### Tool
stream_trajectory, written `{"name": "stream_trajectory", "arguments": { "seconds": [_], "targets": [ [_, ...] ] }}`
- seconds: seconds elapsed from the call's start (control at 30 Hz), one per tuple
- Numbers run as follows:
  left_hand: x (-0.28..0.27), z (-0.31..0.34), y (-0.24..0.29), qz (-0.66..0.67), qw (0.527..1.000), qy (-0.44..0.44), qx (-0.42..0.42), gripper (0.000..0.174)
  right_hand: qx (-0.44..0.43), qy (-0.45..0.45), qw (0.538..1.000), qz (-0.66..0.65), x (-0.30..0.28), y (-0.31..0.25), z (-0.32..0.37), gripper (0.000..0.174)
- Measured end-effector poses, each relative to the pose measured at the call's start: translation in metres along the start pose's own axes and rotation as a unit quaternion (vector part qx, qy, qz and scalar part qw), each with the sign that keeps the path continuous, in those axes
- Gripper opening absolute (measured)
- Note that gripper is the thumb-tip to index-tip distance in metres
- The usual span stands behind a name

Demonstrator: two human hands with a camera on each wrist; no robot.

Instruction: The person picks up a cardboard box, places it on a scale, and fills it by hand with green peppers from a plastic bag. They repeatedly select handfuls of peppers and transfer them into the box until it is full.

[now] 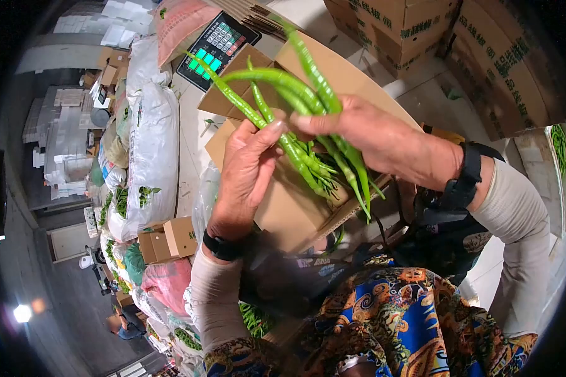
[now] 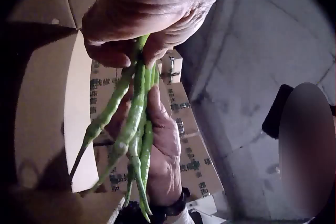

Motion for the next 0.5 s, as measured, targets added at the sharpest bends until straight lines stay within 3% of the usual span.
{"name": "stream_trajectory", "arguments": {
  "seconds": [0.23, 0.5],
  "targets": [
    [-0.007, 0.002, -0.009, 0.02, 0.997, -0.064, -0.038, 0.047, -0.1, 0.014, 0.995, -0.008, -0.007, -0.05, 0.01, 0.038],
    [-0.018, -0.008, -0.01, 0.087, 0.995, -0.044, 0.011, 0.054, -0.093, -0.017, 0.995, 0.024, -0.007, -0.048, 0.007, 0.034]
  ]
}}
Point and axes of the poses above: each hand's wrist, its own z-axis away from the middle knuckle, its own x-axis out of the palm, y = z × x, the point moved 8 cm from there along -z, towards the middle knuckle, and after that the axes turned 14 degrees about -z, right-handed, at the moved point
